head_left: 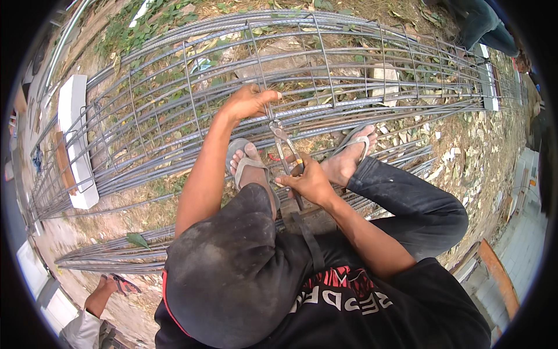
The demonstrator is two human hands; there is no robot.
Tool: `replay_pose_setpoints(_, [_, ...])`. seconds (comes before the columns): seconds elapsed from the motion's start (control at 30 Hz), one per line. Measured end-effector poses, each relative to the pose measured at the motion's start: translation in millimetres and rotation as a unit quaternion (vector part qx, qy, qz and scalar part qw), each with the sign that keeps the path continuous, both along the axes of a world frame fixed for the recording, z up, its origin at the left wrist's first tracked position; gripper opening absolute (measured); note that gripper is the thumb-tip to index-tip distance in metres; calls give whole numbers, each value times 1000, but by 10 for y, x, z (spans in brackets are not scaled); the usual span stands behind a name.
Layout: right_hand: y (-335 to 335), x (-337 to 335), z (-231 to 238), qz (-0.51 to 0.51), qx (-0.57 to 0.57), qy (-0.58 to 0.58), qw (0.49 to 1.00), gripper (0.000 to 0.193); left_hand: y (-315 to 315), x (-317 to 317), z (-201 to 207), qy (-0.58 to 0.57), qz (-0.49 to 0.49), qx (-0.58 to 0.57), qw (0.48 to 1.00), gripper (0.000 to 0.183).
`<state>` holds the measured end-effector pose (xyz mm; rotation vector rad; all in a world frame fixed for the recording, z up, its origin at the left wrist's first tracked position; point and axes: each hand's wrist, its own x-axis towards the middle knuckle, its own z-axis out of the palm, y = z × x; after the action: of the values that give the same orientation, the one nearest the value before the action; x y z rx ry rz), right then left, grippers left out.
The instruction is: The person ties wire around rebar rods using a pair of pliers to assemble a structural grid for construction.
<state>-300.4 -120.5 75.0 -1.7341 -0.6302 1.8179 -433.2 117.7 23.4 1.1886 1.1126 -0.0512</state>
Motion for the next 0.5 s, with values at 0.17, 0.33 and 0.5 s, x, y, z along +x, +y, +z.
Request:
replay_pose_setpoints(0.17, [-55,-10,62,54,132,-320,936,55,-23,12,-4,-1,29,10,1000,65])
replay_pose_setpoints(0.33, [-115,128,-136,106,219,-370,896,46,1,10,7,8,7,8,1000,69])
replay_pose_setpoints(0.5, [-58,163,-239,-101,-59,366,923,50,-14,7,-51,12,3,14,1000,62])
